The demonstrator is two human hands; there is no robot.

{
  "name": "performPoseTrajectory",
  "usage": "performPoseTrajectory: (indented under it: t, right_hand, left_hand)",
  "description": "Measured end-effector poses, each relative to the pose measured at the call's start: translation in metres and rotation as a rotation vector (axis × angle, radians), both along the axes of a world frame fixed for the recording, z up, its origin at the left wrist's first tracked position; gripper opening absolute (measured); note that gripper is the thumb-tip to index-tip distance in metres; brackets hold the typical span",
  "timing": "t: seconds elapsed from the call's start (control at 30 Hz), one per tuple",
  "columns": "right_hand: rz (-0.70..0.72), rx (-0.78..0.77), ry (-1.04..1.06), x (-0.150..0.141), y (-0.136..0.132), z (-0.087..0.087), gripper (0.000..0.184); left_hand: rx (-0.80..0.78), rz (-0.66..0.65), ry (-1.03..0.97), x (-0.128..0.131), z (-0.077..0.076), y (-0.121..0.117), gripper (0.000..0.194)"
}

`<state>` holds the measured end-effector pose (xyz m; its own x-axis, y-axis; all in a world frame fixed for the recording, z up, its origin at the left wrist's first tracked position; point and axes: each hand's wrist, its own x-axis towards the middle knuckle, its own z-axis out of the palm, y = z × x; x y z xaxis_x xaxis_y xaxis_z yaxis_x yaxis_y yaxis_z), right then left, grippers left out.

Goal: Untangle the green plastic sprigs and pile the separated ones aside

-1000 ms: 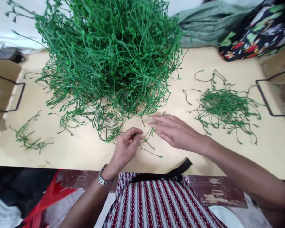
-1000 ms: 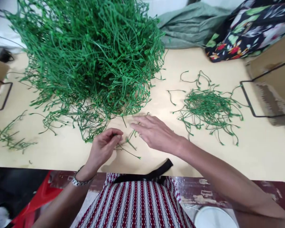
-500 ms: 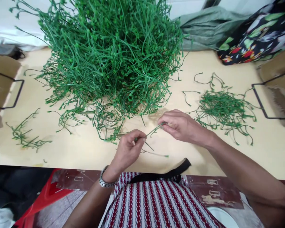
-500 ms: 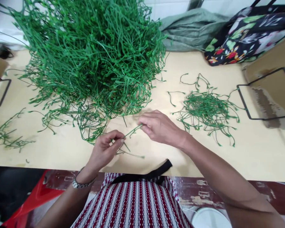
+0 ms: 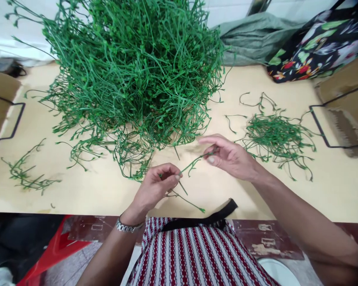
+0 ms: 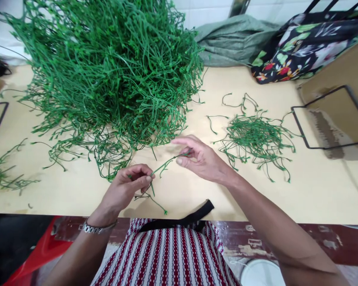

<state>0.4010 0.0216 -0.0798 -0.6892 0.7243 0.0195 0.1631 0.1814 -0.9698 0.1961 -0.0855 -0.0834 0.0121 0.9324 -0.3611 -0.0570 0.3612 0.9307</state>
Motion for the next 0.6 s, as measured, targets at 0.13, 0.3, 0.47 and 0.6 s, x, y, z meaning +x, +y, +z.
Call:
performPoseTrajectory:
  t: [0.13, 0.3, 0.47, 0.6]
  right_hand:
    - [-0.445, 0.035, 0.190, 0.001, -0.009, -0.012, 0.028]
    - [-0.222, -0.117, 0.082, -0.016, -0.044, -0.014, 0.010]
    - [0.005, -0.351, 0.133, -0.041, -0.065, -0.013, 0.015]
    - [-0.031, -0.250, 0.093, -0.041, -0.064, -0.014, 0.018]
  left_hand:
    - [-0.043, 0.085, -0.216, 0.001, 0.002, 0.004, 0.012]
    - [-0.070, 0.109, -0.373, 0.005, 0.010, 0.009, 0.012]
    - [-0.071, 0.119, -0.441, 0.010, 0.009, 0.008, 0.013]
    - [-0.026, 0.134, -0.384, 0.011, 0.007, 0.005, 0.012]
